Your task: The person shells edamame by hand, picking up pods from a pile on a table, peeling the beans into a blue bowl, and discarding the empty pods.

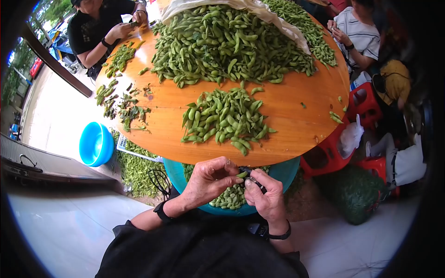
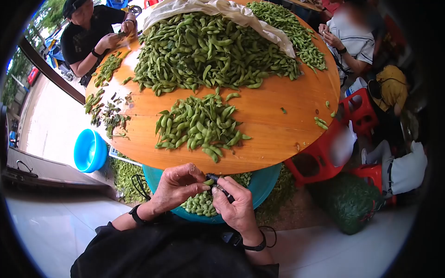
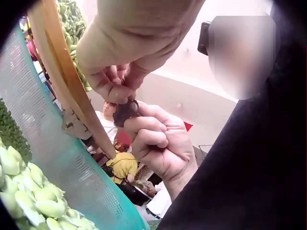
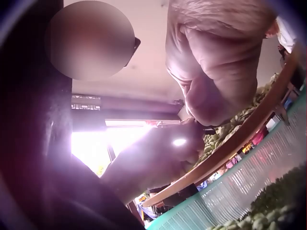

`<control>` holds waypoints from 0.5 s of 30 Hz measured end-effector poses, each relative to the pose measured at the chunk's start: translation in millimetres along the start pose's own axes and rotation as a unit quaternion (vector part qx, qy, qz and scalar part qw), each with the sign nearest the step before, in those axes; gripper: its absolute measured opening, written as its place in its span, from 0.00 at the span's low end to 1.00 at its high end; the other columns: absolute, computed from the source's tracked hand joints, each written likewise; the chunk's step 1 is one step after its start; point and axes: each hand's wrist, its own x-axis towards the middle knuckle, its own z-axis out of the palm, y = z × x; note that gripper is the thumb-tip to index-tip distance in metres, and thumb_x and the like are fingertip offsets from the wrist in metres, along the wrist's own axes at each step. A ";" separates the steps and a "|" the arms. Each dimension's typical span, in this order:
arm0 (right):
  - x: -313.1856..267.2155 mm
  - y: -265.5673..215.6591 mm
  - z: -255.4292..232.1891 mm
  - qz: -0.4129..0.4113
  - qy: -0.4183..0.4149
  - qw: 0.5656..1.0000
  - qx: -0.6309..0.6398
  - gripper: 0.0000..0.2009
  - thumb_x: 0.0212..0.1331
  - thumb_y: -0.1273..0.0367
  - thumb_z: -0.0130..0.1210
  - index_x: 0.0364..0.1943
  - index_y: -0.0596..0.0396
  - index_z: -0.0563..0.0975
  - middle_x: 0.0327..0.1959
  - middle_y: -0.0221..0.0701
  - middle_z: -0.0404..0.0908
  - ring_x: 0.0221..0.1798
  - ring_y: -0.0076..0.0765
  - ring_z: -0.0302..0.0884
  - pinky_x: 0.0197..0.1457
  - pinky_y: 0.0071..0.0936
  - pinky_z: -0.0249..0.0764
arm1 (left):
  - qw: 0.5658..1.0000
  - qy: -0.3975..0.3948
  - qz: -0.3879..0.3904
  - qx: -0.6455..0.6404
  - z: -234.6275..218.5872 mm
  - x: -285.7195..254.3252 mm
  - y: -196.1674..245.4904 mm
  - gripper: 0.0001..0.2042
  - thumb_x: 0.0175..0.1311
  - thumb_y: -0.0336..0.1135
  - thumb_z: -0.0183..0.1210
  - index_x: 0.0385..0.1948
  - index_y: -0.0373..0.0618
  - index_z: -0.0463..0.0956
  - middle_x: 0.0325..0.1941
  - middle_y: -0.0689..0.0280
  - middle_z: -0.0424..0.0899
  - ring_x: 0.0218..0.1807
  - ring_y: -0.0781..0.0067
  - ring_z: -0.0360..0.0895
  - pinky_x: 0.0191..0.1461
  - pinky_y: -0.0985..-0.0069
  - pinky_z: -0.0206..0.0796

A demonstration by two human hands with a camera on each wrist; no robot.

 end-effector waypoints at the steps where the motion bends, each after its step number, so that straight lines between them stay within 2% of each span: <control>1: -0.7 1.6 -1.0 0.001 -0.003 1.000 -0.003 0.10 0.67 0.77 0.52 0.47 0.70 0.75 0.31 0.26 0.69 0.23 0.16 0.66 0.22 0.18 0.64 | 1.000 -0.002 -0.001 0.018 -0.4 -0.9 -0.7 0.06 0.60 0.19 0.64 0.32 0.38 0.76 0.32 0.73 0.78 0.34 0.88 0.73 0.38 0.84 0.67; 6: -1.6 3.6 -4.3 -0.001 -0.010 1.000 -0.011 0.09 0.66 0.78 0.52 0.46 0.70 0.75 0.32 0.26 0.68 0.22 0.16 0.66 0.22 0.19 0.63 | 1.000 -0.006 0.022 0.013 -1.5 -2.0 -5.6 0.07 0.59 0.18 0.64 0.31 0.39 0.74 0.30 0.71 0.78 0.31 0.85 0.74 0.33 0.82 0.67; 8: -0.8 2.0 -8.7 -0.039 -0.045 0.997 -0.046 0.08 0.65 0.79 0.53 0.45 0.70 0.75 0.32 0.27 0.68 0.22 0.17 0.66 0.22 0.19 0.62 | 0.986 -0.040 -0.076 -0.142 -4.3 -2.3 -5.6 0.09 0.59 0.19 0.64 0.33 0.41 0.73 0.28 0.68 0.78 0.25 0.80 0.74 0.25 0.80 0.64; 9: -1.0 2.3 -11.4 -0.039 -0.045 0.997 -0.045 0.08 0.65 0.79 0.53 0.45 0.70 0.75 0.32 0.27 0.68 0.22 0.17 0.66 0.22 0.19 0.62 | 0.986 -0.040 -0.076 -0.142 -4.7 -2.1 -8.5 0.09 0.59 0.19 0.64 0.33 0.41 0.73 0.28 0.68 0.78 0.25 0.80 0.74 0.25 0.80 0.64; 11: -1.8 3.5 -15.8 0.008 -0.073 0.994 0.082 0.07 0.64 0.81 0.52 0.44 0.70 0.75 0.32 0.27 0.68 0.22 0.17 0.67 0.22 0.19 0.62 | 0.923 -0.092 -0.156 -0.340 -5.6 -2.3 -17.5 0.10 0.59 0.20 0.64 0.35 0.43 0.71 0.27 0.66 0.78 0.19 0.75 0.72 0.19 0.79 0.58; 13: -2.0 1.0 -15.6 0.010 -0.075 0.993 0.091 0.06 0.64 0.81 0.52 0.43 0.69 0.76 0.31 0.28 0.69 0.22 0.18 0.68 0.22 0.20 0.62 | 0.908 -0.109 -0.160 -0.371 -3.9 -0.7 -18.3 0.11 0.59 0.22 0.64 0.38 0.43 0.72 0.28 0.66 0.78 0.17 0.74 0.70 0.17 0.79 0.55; 15: -0.6 -0.3 -14.9 0.011 -0.076 0.992 0.099 0.06 0.63 0.81 0.52 0.42 0.68 0.76 0.31 0.28 0.69 0.23 0.18 0.68 0.22 0.20 0.63 | 0.904 -0.137 -0.167 -0.368 -4.2 1.8 -14.2 0.11 0.62 0.21 0.63 0.42 0.43 0.72 0.26 0.69 0.78 0.25 0.77 0.77 0.21 0.82 0.63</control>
